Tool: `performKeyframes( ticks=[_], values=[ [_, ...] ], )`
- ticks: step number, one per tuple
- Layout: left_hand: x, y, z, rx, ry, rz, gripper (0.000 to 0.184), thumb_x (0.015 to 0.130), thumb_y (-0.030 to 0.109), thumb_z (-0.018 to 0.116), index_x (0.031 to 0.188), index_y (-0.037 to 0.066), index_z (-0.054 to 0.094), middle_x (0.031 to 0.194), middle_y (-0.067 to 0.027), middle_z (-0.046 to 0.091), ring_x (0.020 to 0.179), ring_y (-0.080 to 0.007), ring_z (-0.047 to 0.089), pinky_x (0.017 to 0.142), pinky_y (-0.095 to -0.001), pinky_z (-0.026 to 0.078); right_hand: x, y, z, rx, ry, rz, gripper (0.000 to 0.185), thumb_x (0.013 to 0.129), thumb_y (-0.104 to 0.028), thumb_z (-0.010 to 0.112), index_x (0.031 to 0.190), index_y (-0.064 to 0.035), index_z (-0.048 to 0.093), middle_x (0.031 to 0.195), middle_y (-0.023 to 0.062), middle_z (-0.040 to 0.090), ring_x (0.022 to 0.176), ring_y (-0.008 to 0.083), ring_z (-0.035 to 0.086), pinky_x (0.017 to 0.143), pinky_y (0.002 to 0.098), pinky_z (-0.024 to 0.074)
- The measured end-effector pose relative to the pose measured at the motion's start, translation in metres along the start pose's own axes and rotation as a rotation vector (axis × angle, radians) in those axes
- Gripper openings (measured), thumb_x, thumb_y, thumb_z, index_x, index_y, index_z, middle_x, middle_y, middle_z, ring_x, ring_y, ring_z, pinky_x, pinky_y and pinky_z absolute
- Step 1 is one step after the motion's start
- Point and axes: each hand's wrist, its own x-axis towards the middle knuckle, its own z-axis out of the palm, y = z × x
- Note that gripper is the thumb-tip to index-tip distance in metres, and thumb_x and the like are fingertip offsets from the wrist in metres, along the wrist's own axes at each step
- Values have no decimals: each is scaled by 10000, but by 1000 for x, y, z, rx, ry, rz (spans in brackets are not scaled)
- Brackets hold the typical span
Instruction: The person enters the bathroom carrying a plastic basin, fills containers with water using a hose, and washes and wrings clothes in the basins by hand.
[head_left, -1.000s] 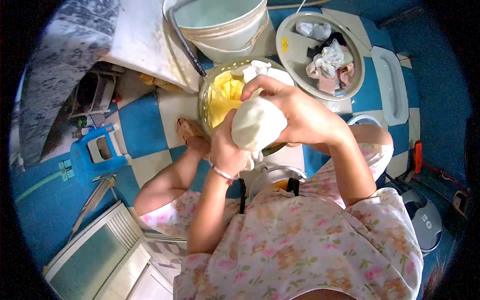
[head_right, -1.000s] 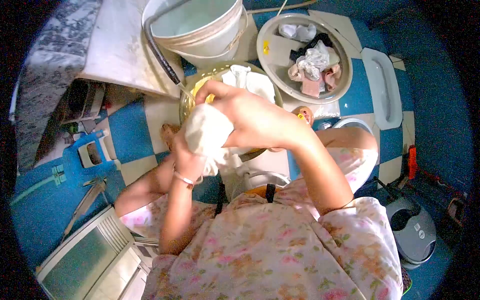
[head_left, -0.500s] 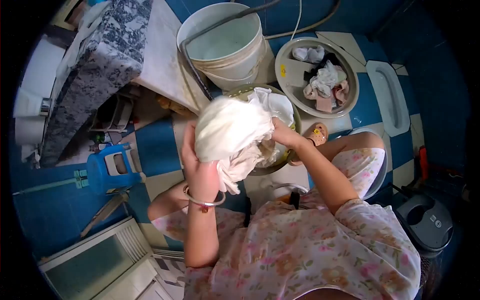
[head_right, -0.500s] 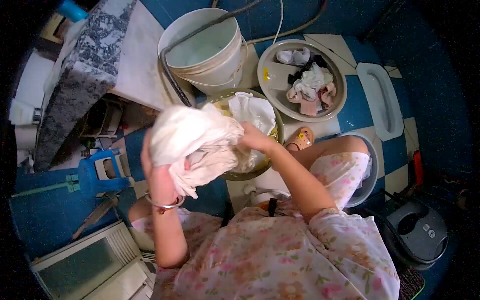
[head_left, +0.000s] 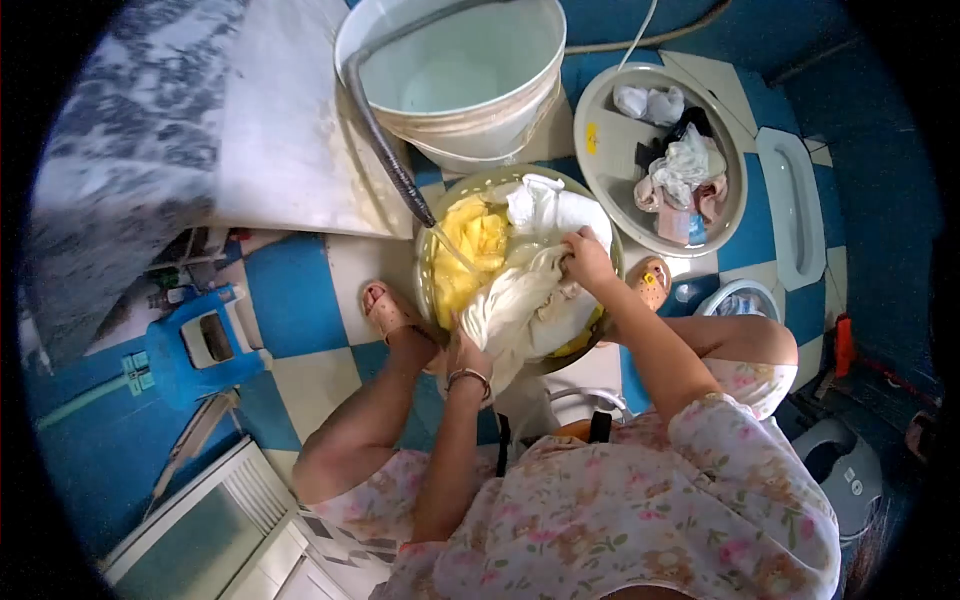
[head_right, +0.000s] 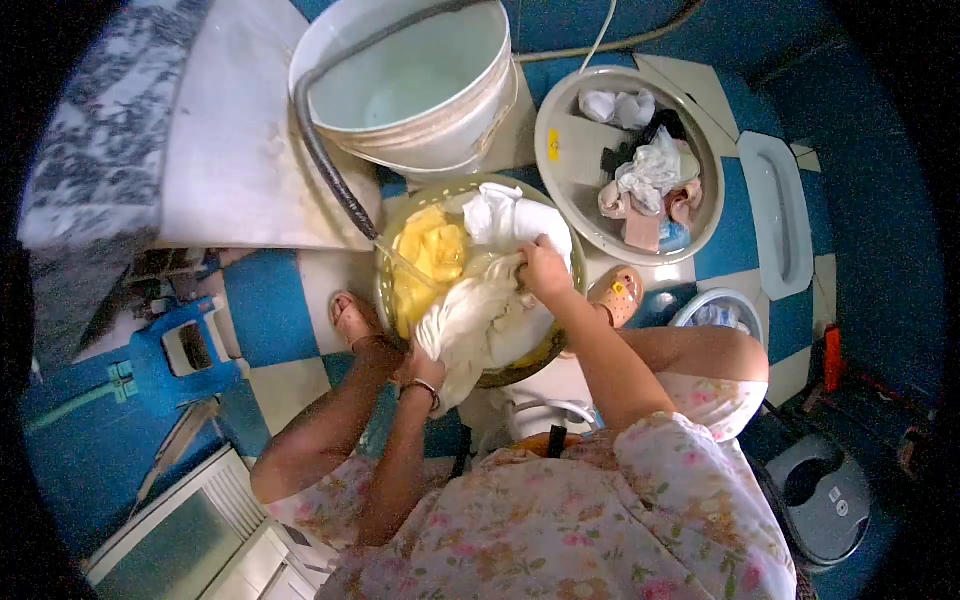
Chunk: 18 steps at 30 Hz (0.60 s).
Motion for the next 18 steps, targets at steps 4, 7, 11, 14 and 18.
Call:
performKeyframes(
  ticks=[4, 7, 11, 14, 18],
  values=[
    [11, 35, 2, -316, 46, 246, 771, 759, 328, 583, 1372, 103, 174, 1295, -237, 353, 1134, -357, 419, 919, -394, 376, -6, -16, 43, -157, -183, -171, 317, 775, -166, 528, 1091, -140, 543, 991, 119, 528, 960, 279, 525, 854, 426, 388],
    [23, 65, -11, 92, 96, 158, 813, 738, 356, 629, 1340, 19, 200, 1212, -229, 460, 1088, -338, 476, 916, -370, 374, -5, 28, 102, -405, -208, -270, 329, 810, -235, 489, 1119, -124, 503, 1041, 99, 529, 979, 285, 523, 884, 442, 364],
    [84, 32, 15, -38, -122, -32, 629, 734, 407, 615, 1179, -3, 447, 1127, -240, 514, 1031, -343, 513, 889, -391, 401, 24, -16, 81, -235, -517, 155, 324, 755, -256, 557, 1014, -60, 552, 1109, 138, 490, 1025, 317, 488, 912, 457, 339],
    [100, 7, 43, 38, -133, 19, 428, 752, 358, 597, 949, -22, 597, 1013, -245, 565, 930, -354, 556, 826, -411, 434, 30, -13, 84, -284, -547, 172, 308, 716, -236, 602, 966, -57, 575, 1142, 155, 466, 1063, 320, 456, 917, 470, 326],
    [38, 17, 36, -66, 184, 51, 567, 752, 279, 595, 1220, 3, 432, 1221, -199, 466, 1121, -348, 432, 942, -398, 335, -14, -38, 50, -210, -130, -142, 244, 605, -147, 692, 823, -80, 603, 1144, 140, 468, 1053, 313, 434, 884, 469, 333]
  ],
)
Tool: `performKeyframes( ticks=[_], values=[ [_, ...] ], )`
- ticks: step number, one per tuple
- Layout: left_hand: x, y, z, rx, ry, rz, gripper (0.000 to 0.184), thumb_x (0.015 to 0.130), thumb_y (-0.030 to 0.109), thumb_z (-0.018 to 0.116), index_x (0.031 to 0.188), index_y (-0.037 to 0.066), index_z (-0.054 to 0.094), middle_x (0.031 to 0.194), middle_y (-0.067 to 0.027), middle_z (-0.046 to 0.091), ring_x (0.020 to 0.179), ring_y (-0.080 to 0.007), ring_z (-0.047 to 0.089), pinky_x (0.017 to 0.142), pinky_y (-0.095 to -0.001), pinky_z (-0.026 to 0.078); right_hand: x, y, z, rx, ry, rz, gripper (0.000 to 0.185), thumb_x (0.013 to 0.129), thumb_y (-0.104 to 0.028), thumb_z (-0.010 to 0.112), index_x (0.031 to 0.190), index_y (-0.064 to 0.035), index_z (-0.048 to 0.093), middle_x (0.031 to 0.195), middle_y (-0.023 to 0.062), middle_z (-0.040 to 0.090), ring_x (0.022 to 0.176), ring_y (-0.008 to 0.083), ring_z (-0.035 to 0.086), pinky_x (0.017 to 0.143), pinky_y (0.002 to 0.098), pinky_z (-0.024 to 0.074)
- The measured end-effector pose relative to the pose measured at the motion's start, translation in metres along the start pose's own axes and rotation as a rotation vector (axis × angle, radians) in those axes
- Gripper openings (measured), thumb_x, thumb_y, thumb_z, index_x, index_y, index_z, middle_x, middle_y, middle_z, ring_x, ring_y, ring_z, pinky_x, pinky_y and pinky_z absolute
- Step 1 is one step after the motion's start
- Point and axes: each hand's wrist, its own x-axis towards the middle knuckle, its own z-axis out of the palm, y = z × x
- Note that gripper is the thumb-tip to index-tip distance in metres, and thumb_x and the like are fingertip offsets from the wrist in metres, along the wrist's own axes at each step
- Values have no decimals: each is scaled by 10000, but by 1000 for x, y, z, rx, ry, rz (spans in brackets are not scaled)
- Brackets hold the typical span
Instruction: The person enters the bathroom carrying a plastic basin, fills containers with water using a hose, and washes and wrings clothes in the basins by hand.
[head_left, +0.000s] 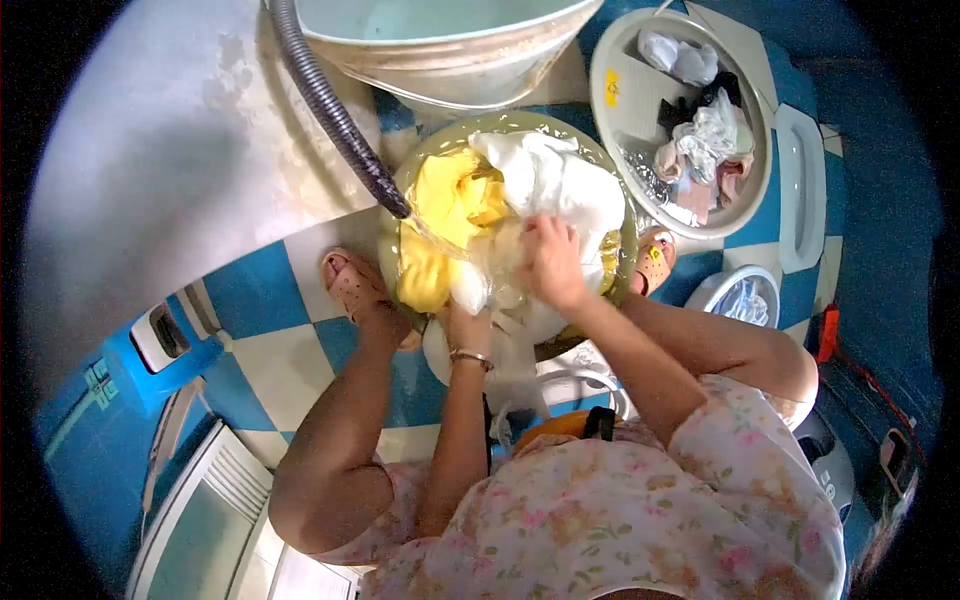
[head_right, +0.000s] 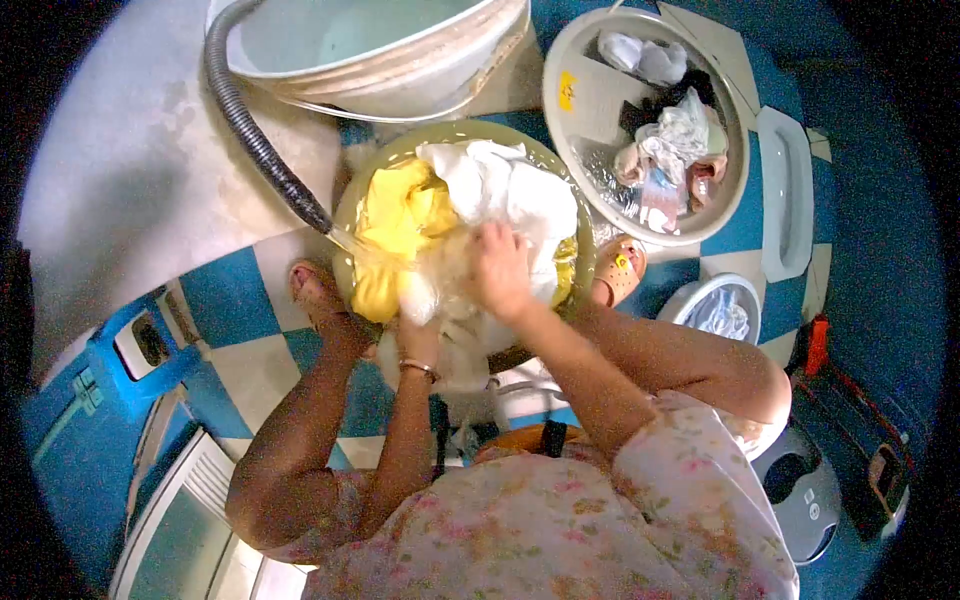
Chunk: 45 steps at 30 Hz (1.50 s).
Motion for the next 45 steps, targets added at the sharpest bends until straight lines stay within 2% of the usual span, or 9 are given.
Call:
performKeyframes(
  ticks=[3, 8, 14, 17, 19, 25, 36, 40, 45],
  values=[
    [-18, 2, -21, -1453, -420, -75, 567, 800, 329, 535, 1250, 16, 388, 1197, -144, 488, 1114, -294, 433, 973, -365, 297, -55, -41, -17, 246, 86, -318, 321, 599, -156, 695, 890, -90, 576, 1234, 112, 424, 1044, 358, 436, 887, 469, 330],
    [-42, 7, -69, -1899, -739, -55, 572, 809, 337, 524, 1261, 20, 374, 1188, -136, 483, 1093, -267, 444, 948, -349, 328, -114, -103, -51, 596, -66, -567, 436, 548, -215, 712, 928, -78, 548, 1196, 106, 456, 1085, 299, 463, 881, 410, 421],
    [44, -37, -109, -1557, -708, -88, 577, 820, 345, 511, 1275, 25, 357, 1177, -128, 478, 1068, -235, 458, 917, -329, 364, -105, -93, -31, 234, 158, -621, 375, 578, -218, 673, 907, -86, 550, 972, 63, 536, 764, 192, 583, 593, 321, 498],
    [79, -65, -59, -838, -514, 394, 580, 826, 350, 504, 1282, 27, 349, 1171, -123, 475, 1056, -219, 465, 902, -319, 382, -68, -78, -23, 264, 394, -575, 334, 664, -257, 635, 935, -85, 542, 863, 90, 555, 689, 189, 584, 502, 307, 481],
    [29, -59, 116, -2189, -343, 133, 474, 866, 401, 406, 1209, 76, 437, 1106, -61, 498, 973, -182, 481, 879, -318, 391, -49, -57, -16, 208, 291, -356, 317, 731, -283, 605, 953, -68, 534, 867, 110, 555, 684, 226, 585, 537, 331, 487],
    [-3, 21, 8, -1415, -240, -541, 597, 869, 491, 398, 1242, 25, 423, 1162, -79, 506, 1050, -195, 492, 906, -298, 383, 9, 21, 20, 146, -16, 86, 458, 785, -367, 574, 1072, -21, 487, 1218, 197, 385, 1001, 360, 487, 816, 431, 425],
    [-7, -2, 14, -1499, -246, -422, 443, 826, 297, 576, 1186, 55, 486, 1131, -53, 526, 963, -188, 530, 793, -306, 453, 18, -6, 32, -99, -228, 112, 493, 713, -141, 574, 1157, 23, 436, 1146, 189, 458, 1078, 359, 419, 921, 432, 345],
    [-8, 6, -15, -1979, -594, -186, 477, 888, 411, 415, 1217, 66, 416, 1168, -94, 485, 997, -202, 500, 816, -331, 444, -74, -54, 12, 600, 18, -223, 431, 555, -132, 688, 951, -25, 555, 1084, 165, 482, 992, 340, 459, 853, 421, 374],
    [86, -54, -95, -1844, -815, -521, 480, 904, 338, 366, 1285, 46, 328, 1292, -88, 364, 1136, -211, 384, 944, -319, 336, -115, -75, 18, 228, -112, -543, 446, 598, -208, 654, 1007, -70, 542, 1122, 124, 508, 1014, 276, 494, 807, 399, 392]
  ],
)
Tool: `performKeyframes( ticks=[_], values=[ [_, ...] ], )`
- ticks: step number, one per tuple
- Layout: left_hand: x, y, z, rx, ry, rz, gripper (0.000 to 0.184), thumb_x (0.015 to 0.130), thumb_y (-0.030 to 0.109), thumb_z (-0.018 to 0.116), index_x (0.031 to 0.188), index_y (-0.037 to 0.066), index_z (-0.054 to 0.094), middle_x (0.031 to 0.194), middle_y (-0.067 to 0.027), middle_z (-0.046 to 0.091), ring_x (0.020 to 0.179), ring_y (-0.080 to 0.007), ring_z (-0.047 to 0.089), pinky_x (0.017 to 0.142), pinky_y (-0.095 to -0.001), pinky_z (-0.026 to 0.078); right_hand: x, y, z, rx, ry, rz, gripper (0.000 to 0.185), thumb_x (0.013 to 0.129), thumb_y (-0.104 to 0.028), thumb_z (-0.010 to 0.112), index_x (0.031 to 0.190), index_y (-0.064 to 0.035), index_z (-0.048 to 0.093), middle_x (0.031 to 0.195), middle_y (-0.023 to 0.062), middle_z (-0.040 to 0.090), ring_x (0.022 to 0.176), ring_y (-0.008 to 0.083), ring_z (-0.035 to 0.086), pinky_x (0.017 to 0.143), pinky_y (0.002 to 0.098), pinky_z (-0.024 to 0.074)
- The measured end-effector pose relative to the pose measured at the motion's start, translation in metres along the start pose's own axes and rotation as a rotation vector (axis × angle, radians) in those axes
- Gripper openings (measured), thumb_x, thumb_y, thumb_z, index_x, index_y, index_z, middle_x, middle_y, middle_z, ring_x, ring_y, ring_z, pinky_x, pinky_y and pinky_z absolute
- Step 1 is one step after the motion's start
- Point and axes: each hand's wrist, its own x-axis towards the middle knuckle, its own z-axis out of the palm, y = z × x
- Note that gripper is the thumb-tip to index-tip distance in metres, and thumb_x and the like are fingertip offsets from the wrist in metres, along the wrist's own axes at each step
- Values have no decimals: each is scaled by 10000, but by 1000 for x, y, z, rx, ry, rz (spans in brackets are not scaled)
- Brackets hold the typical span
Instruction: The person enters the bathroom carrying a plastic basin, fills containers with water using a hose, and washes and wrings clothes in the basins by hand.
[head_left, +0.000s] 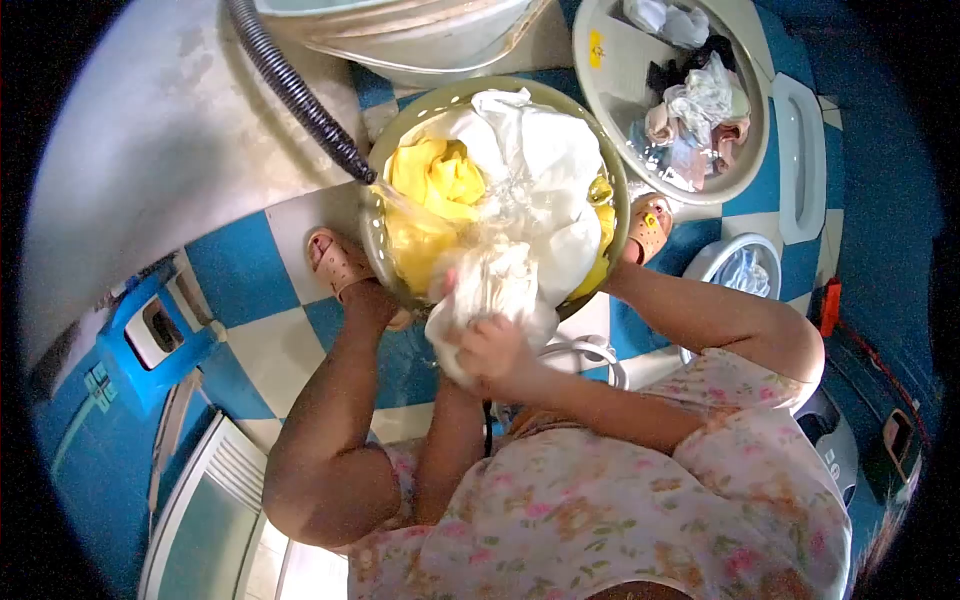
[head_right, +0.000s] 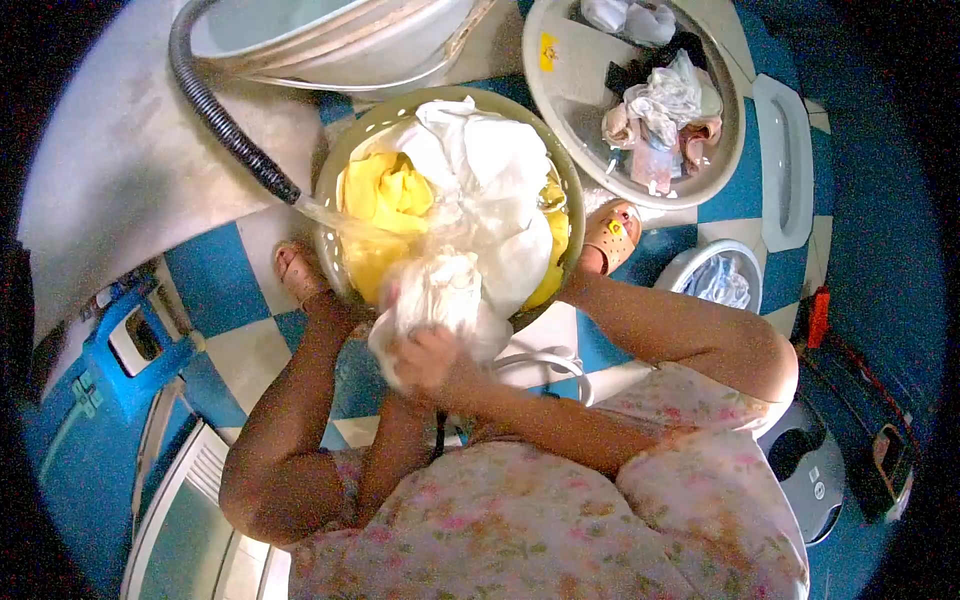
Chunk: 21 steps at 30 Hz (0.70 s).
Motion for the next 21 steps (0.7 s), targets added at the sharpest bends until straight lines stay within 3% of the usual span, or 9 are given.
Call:
performKeyframes(
  ticks=[3, 6, 7, 9, 11, 12, 17, 19, 21],
  values=[
    [12, -10, -21, 30, -33, 19, 489, 914, 293, 336, 1325, 34, 275, 1367, -84, 291, 1220, -215, 315, 1021, -311, 271, 29, 30, -6, -83, 23, 166, 390, 666, -288, 610, 980, -63, 553, 1068, 130, 525, 979, 276, 515, 782, 393, 412],
    [60, -193, -34, 574, 486, 649, 527, 891, 384, 354, 1300, 52, 326, 1299, -79, 360, 1189, -188, 354, 976, -306, 325, 63, 76, -29, -45, -37, 479, 397, 764, -374, 545, 971, -35, 557, 1000, 158, 548, 915, 295, 544, 782, 390, 427],
    [21, -188, 38, 325, 364, 425, 502, 890, 382, 369, 1277, 61, 363, 1252, -81, 417, 1145, -196, 408, 944, -308, 358, 73, 89, -43, 83, -112, 605, 415, 794, -379, 523, 990, -14, 551, 985, 179, 553, 886, 313, 553, 807, 394, 422],
    [27, -180, 20, 290, 157, 251, 570, 874, 471, 387, 1259, 51, 392, 1175, -98, 488, 1065, -242, 480, 924, -335, 381, 65, 152, -2, -47, 123, 337, 421, 812, -379, 506, 979, 4, 559, 1011, 229, 547, 924, 328, 544, 845, 400, 404],
    [23, -175, 19, 262, 265, 307, 553, 873, 455, 397, 1259, 59, 394, 1191, -88, 479, 1075, -222, 475, 926, -327, 380, 65, 199, 25, -10, -144, 456, 426, 812, -372, 508, 992, 11, 560, 1039, 245, 527, 992, 346, 500, 848, 414, 398],
    [19, -173, 20, 244, 367, 352, 538, 871, 439, 407, 1259, 67, 396, 1206, -79, 471, 1086, -202, 470, 927, -318, 378, 70, 182, -2, -5, -377, 617, 552, 838, -367, 472, 1289, -64, 376, 1294, 154, 371, 1203, 255, 350, 963, 397, 341],
    [10, -157, 16, 216, 239, 342, 564, 871, 480, 395, 1262, 74, 395, 1212, -79, 469, 1089, -216, 468, 936, -330, 371, 71, 159, 7, -244, -453, 465, 535, 696, -348, 628, 1086, 6, 535, 1091, 229, 516, 1055, 362, 461, 944, 416, 324],
    [18, -155, 8, 167, 201, 356, 577, 870, 496, 393, 1266, 76, 391, 1217, -80, 466, 1094, -220, 464, 944, -337, 364, 67, 105, -14, -44, 108, 654, 547, 717, -248, 627, 1206, -70, 457, 1262, 157, 405, 1187, 358, 344, 960, 447, 334],
    [20, -154, 0, 7, -122, 278, 636, 851, 556, 382, 1273, 80, 386, 1237, -75, 454, 1118, -215, 447, 966, -362, 345, 51, 44, -40, 229, 191, 432, 640, 649, -306, 673, 1195, -42, 469, 1308, 169, 356, 1213, 318, 324, 1046, 404, 202]
  ],
)
